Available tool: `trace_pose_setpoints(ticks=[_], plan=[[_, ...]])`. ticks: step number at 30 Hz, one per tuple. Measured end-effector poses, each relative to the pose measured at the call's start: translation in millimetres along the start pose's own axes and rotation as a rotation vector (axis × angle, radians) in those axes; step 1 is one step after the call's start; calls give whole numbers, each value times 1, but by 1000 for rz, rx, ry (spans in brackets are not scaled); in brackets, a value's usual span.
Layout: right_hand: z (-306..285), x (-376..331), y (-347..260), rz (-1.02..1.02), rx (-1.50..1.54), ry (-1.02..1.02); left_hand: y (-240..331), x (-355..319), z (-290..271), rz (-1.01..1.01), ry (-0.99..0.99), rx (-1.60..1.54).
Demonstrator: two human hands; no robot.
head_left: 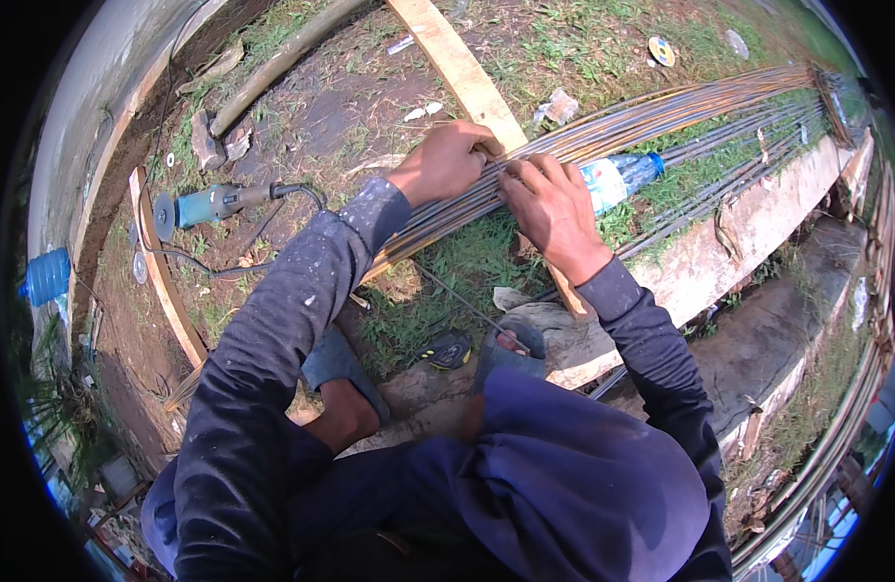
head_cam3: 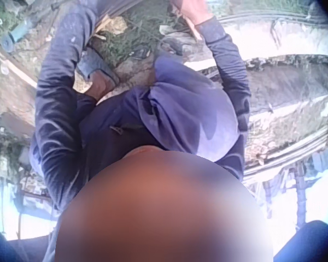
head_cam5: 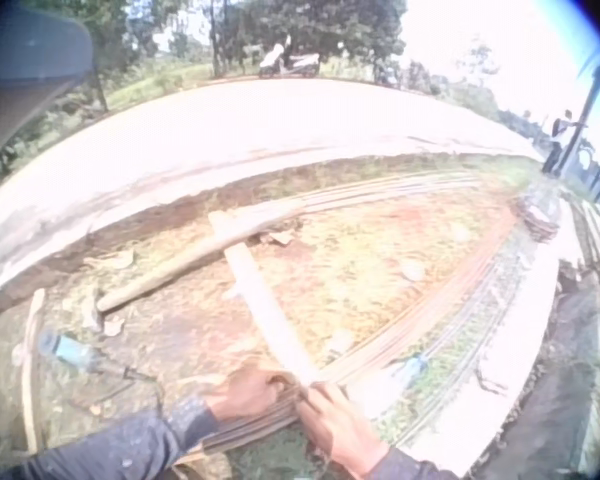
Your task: The person measures and aligns multiple long metal rods on wooden supports, then wraps and twists wire around them to secure them together. They use a tape measure to check lengths and an angle grinder to cut the rods.
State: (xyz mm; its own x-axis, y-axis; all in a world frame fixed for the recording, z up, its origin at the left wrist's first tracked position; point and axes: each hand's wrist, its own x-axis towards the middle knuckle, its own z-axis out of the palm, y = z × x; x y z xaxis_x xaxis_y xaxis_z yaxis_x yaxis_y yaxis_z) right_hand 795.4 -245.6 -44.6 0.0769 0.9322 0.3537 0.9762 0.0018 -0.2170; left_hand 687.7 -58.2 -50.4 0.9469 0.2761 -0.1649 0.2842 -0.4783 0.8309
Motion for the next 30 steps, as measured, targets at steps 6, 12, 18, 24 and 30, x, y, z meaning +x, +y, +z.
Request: trace_pose_setpoints(ticks=[6, 12, 18, 24, 30], plan=[[-13, 34, 20, -268, -69, -235, -7, -38, -3, -97, 93, 89], [-2, 41, 19, -398, -252, -382, -32, -61, -24, 20, 122, 347], [18, 30, -1, -152, -304, -236, -5, -89, -74, -55, -165, 538], [21, 37, -28, 510, -65, -101, -3, -169, -175, -118, -250, 869], [17, 26, -4, 663, 61, -196, 14, -237, -189, -371, -160, 594]])
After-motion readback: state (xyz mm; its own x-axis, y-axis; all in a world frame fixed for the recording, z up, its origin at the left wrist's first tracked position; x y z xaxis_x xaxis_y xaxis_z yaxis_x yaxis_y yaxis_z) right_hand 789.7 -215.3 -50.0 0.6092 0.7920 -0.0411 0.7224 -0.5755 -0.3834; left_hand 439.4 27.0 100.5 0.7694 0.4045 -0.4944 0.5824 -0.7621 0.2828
